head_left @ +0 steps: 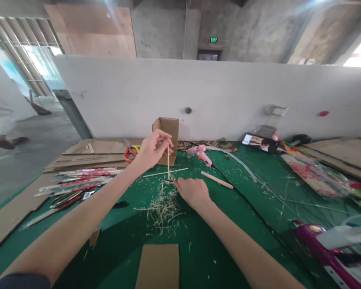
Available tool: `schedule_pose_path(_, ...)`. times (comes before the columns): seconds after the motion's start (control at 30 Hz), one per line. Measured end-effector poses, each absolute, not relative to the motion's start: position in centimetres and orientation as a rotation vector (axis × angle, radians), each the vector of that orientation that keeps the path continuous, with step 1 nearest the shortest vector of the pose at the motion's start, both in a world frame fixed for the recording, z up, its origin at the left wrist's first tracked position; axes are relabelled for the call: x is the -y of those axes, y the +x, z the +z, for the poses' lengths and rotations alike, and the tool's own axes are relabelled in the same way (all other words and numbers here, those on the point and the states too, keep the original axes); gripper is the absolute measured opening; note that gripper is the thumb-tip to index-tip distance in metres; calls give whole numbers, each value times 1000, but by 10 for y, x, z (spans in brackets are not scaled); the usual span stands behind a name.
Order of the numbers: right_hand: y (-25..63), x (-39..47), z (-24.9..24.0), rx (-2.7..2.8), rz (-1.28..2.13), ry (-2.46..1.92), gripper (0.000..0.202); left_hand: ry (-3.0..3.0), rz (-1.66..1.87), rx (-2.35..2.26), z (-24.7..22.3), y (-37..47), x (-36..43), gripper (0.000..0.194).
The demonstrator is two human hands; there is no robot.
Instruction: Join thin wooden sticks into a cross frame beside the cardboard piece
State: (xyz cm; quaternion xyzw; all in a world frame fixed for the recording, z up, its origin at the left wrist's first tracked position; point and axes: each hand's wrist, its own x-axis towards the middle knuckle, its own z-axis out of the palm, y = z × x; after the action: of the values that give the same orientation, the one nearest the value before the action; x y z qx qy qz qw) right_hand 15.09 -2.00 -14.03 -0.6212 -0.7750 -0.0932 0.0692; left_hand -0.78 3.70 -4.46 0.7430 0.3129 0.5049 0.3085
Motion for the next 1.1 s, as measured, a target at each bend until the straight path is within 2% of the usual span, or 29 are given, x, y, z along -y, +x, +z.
schedule_pose_path(0.2,155,17,-131,2189,-445,-1749,52,1976,1343,-811,-45,-7,-37,12)
schedule_pose_path(0.47,157,22,-125,2383,-335,-1854,47,1976,1335,-832,-43,-8,-34,11)
schedule_pose_path(0.63,157,21,-120,2245,-429,-1834,55,1992,1345,-825,-43,-7,-34,12)
schedule_pose_path(0.77,157,20,-125,2361,-372,-1820,48,1994,1326,-828,-42,-8,-33,12)
schedule_pose_path(0.93,159,19,-125,2254,-443,-1813,56,1998,1333,-819,-42,-8,-34,11)
schedule_pose_path(1.1,157,19,-127,2371,-350,-1874,47,1973,1332,-835,-42,-9,-36,12)
